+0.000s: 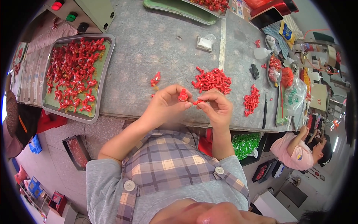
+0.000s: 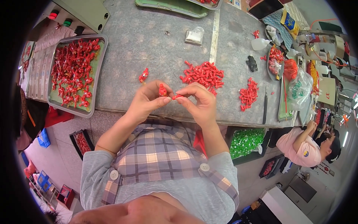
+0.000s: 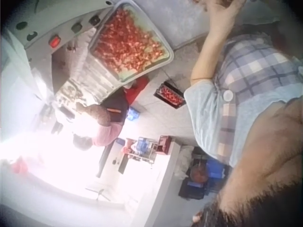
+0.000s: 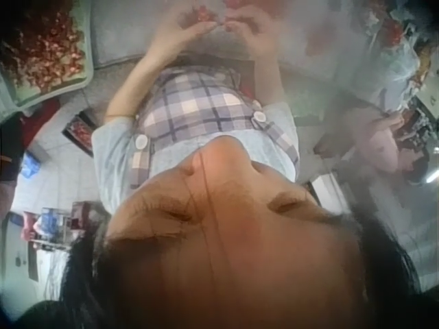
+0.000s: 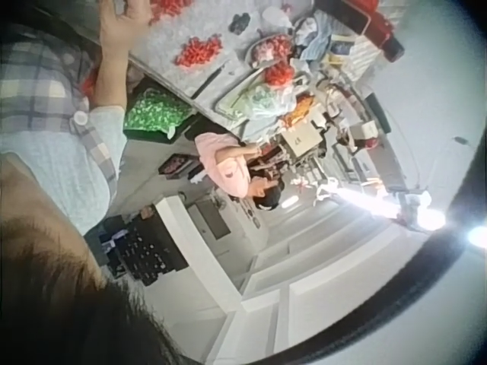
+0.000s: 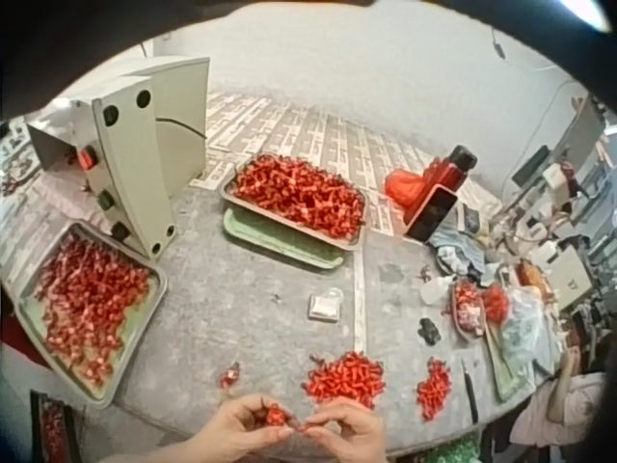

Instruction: The person assembles small red plastic components together by hand at a workbench.

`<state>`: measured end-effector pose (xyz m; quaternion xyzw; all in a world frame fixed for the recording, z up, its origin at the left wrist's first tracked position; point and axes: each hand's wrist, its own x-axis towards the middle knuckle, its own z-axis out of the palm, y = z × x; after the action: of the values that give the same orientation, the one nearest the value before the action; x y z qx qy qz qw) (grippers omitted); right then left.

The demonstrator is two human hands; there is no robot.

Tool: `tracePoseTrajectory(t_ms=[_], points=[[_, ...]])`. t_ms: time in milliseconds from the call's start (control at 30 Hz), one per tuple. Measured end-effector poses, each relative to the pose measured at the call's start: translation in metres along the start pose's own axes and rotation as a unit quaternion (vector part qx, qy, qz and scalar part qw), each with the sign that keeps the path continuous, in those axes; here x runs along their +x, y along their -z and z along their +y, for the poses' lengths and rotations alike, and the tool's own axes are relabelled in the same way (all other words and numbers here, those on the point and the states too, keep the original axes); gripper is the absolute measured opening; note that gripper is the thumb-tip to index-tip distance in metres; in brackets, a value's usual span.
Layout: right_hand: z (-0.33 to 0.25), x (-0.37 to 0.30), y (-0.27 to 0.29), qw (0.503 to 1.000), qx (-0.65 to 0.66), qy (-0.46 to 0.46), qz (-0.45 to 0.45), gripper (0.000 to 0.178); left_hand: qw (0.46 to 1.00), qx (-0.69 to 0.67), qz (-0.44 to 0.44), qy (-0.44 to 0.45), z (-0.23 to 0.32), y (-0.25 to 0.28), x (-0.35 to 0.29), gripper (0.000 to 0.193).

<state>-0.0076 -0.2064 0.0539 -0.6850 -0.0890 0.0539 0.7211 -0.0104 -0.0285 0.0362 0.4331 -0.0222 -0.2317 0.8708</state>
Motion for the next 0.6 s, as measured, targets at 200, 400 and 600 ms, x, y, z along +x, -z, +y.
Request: tracePoseTrajectory(t_ms=[200,400,600], points=[[0.007,-0.007,-0.011,1.0,-0.011,0.018,0.019,0.015,0.991,0.098,0.054,-0.076,-0.004,-0.007,-0.003,0.02],[0.009,-0.012,-0.009,0.997,0.057,-0.049,0.015,0.028,0.996,0.039,0.074,-0.024,-0.004,-0.001,-0.005,0.021],[-0.014,0.001,-0.001,0.939,-0.29,0.168,-0.077,0.025,0.996,0.012,0.049,0.075,0.007,0.001,-0.004,0.019]])
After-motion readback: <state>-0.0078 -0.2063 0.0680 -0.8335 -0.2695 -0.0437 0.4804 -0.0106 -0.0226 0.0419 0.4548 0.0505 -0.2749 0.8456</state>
